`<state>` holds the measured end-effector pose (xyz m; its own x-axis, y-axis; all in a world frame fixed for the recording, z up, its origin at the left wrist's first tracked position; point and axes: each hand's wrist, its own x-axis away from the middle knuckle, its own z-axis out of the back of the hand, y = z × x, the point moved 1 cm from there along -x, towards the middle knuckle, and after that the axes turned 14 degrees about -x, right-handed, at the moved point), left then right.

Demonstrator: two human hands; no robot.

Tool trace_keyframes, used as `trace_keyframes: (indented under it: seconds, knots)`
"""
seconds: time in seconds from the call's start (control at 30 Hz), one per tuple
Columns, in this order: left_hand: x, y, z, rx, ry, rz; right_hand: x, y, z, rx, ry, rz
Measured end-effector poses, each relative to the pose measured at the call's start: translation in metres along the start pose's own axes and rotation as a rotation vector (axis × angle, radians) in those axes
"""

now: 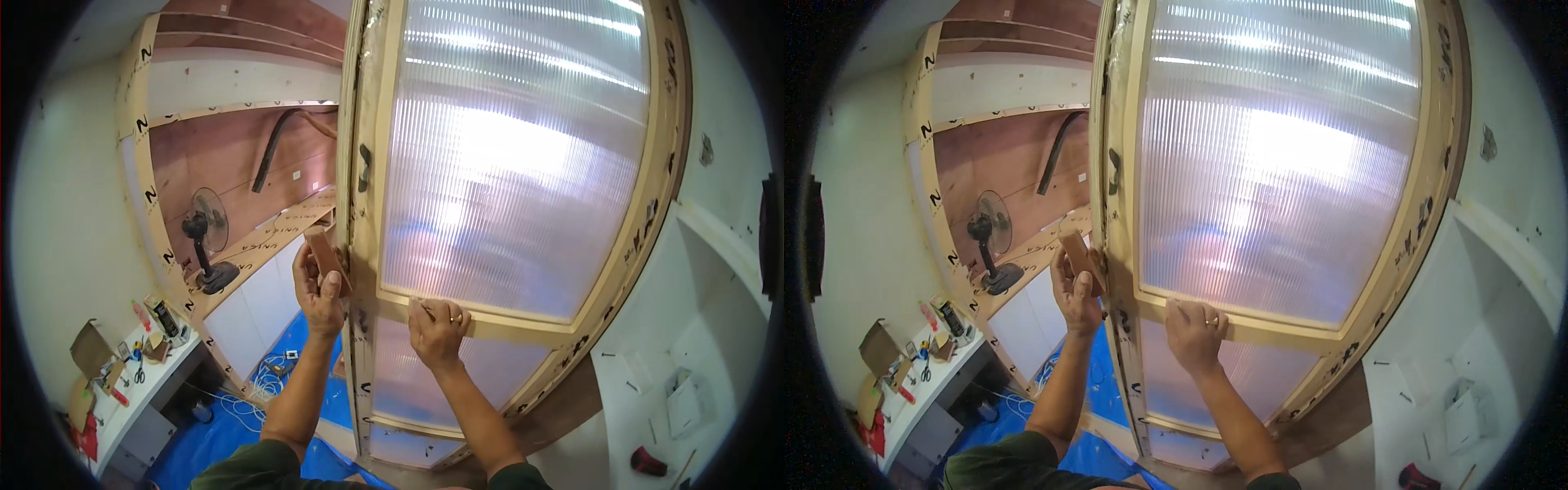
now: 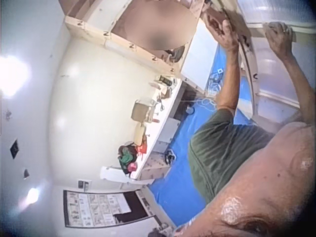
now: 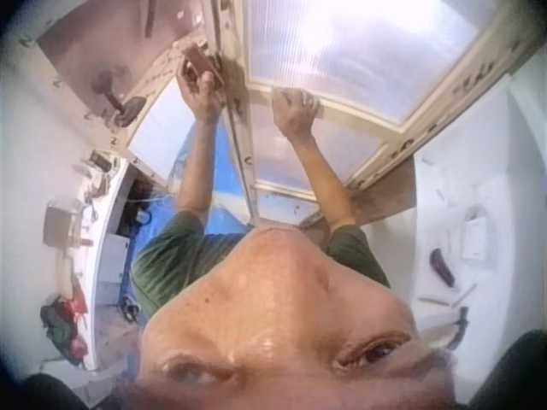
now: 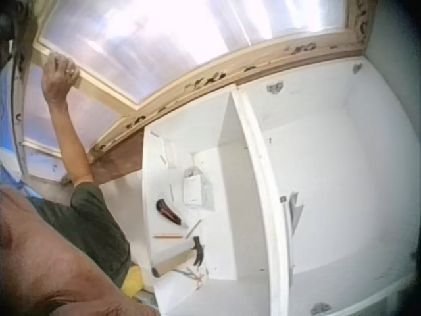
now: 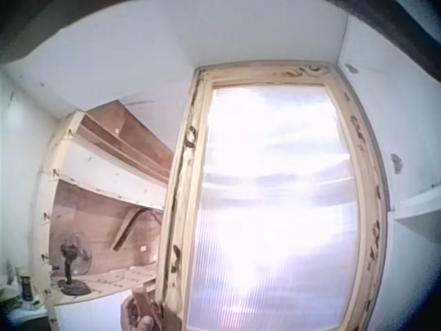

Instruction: The person positions a door lock component against a wooden frame, marks points with a pencil, and hammers a nail into the frame. The person then adjusts a strike plate on the door and secures it with screws.

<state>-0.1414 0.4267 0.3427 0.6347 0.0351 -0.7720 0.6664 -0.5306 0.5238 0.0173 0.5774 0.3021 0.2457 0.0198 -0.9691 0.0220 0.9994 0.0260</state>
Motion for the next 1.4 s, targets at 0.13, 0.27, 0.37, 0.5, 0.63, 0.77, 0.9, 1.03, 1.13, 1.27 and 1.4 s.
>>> trace_keyframes:
  seconds: [0.13,0.27,0.37,0.5,0.63,0.77,0.9,1.03,1.13,1.27,1.4]
  knots:
    - [0.008,0.01,-0.003,-0.265,0.02,-0.081,0.002,-0.007,0.004,-0.042,-0.039,-0.057]
    - [0.044,0.026,-0.004,-0.618,-0.074,-0.257,0.007,0.002,-0.002,0.066,-0.106,-0.031]
    - [0.056,0.034,-0.024,-0.749,-0.124,-0.343,-0.002,-0.002,0.014,0.071,-0.179,-0.043]
    - [0.059,0.011,-0.031,-0.827,-0.028,-0.372,-0.006,-0.011,0.017,0.046,-0.249,-0.039]
    - [0.056,-0.009,-0.039,-0.838,0.018,-0.401,-0.006,-0.008,0.015,0.062,-0.258,-0.042]
    - [0.051,-0.011,-0.047,-0.861,0.044,-0.443,-0.003,-0.006,0.017,0.052,-0.261,-0.061]
    - [0.047,-0.019,-0.045,-0.866,0.055,-0.488,-0.003,-0.005,0.014,0.035,-0.234,-0.056]
    - [0.043,-0.019,-0.047,-0.87,0.063,-0.516,-0.006,-0.006,0.015,0.037,-0.204,-0.041]
    - [0.031,-0.016,-0.052,-0.863,0.068,-0.558,-0.006,-0.006,0.015,0.038,-0.185,-0.032]
    - [0.012,-0.005,-0.057,-0.878,0.075,-0.558,-0.005,-0.006,0.013,0.038,-0.153,-0.018]
    - [-0.018,0.016,-0.07,-0.911,0.086,-0.643,-0.005,-0.005,0.016,-0.003,-0.151,-0.035]
